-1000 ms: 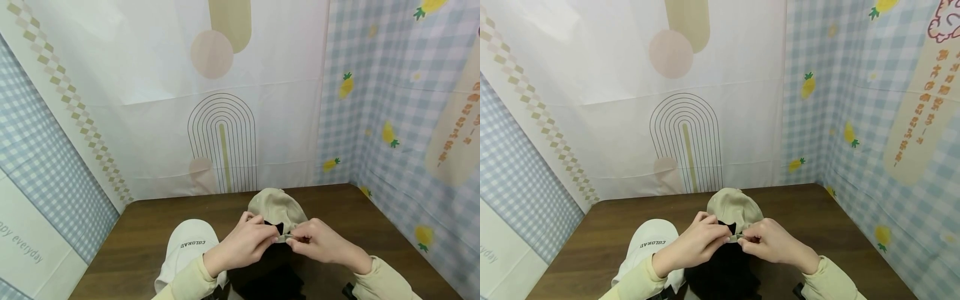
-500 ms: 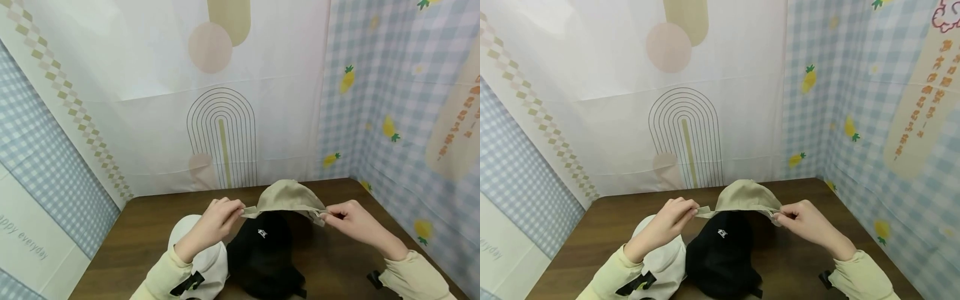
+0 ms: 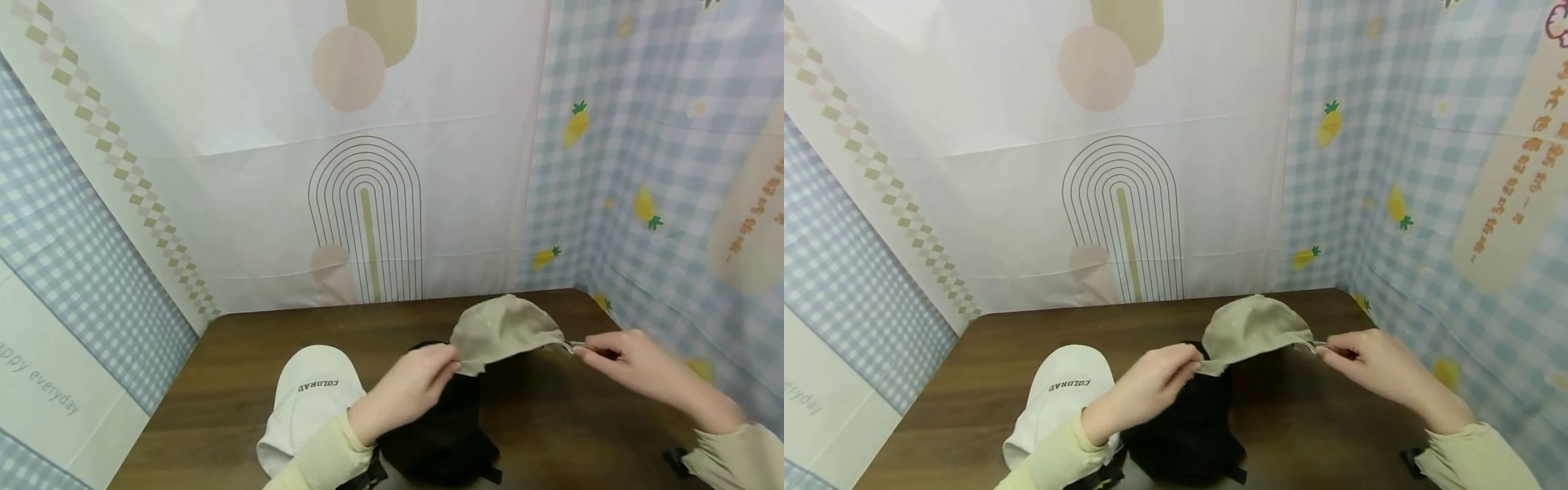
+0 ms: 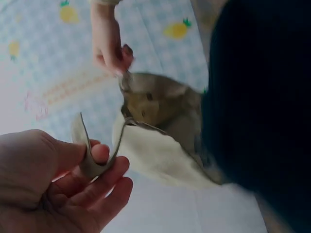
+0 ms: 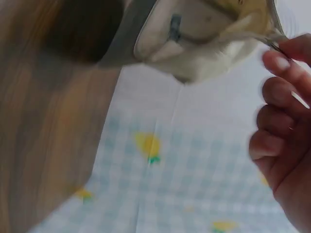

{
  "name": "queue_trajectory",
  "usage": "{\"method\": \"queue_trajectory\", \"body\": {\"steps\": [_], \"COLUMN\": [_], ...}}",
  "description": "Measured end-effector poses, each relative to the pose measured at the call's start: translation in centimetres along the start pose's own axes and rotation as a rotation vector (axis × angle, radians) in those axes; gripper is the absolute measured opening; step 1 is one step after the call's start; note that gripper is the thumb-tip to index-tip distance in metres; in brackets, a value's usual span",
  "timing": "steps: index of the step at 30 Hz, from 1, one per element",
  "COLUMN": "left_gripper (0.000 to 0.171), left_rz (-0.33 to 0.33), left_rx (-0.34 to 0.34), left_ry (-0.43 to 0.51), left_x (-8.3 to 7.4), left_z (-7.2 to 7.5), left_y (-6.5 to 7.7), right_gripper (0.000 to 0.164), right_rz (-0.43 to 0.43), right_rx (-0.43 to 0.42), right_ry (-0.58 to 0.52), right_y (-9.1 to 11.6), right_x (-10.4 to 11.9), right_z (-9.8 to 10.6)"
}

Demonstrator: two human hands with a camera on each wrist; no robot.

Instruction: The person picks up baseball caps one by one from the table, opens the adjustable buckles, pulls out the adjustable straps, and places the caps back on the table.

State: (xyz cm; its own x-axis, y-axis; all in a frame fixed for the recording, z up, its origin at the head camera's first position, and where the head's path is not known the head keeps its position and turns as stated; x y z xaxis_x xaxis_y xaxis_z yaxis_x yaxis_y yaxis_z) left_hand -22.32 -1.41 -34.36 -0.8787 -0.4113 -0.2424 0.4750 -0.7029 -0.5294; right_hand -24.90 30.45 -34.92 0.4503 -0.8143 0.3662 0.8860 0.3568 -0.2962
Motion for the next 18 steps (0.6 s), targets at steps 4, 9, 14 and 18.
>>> {"method": "queue_trajectory", "body": {"steps": [4,9,14,18], "left_gripper": [0.011,0.010,0.007,0.006], "left_rz": [-0.073,-0.136,-0.112,-0.095], "left_rx": [0.069,0.197,0.371,0.488], "left_ry": [-0.061,-0.079,-0.027,-0.020], "left_x": [-1.8,-4.2,-5.4,-5.7], "left_z": [-3.0,-7.1,-10.6,-12.6], "left_y": [-1.3,-1.9,-1.5,-1.1], "right_gripper": [0.029,0.034,0.038,0.039], "right_rz": [-0.138,-0.197,-0.161,-0.177], "right_rx": [0.142,0.307,0.377,0.441], "right_ry": [0.153,0.203,0.129,0.061], "right_y": [1.8,4.0,5.2,5.8], "right_x": [-2.7,-5.4,-6.9,-7.6], "right_z": [-0.2,-1.9,-3.6,-4.6]}}
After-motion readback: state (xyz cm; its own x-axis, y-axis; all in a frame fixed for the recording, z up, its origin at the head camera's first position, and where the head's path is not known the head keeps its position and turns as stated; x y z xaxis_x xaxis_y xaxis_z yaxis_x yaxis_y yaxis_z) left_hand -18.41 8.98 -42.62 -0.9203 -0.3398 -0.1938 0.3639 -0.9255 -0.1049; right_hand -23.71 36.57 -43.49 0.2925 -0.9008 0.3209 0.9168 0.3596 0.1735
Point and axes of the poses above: each hand's wrist, its own y-axis away from the middle knuckle, its own z-axis out of the back of the hand, x = y × z, the point moved 5 cm from there along -y, towards the middle knuckle, and after that the axes turned 6 degrees about -z, right-handed, at the moved point
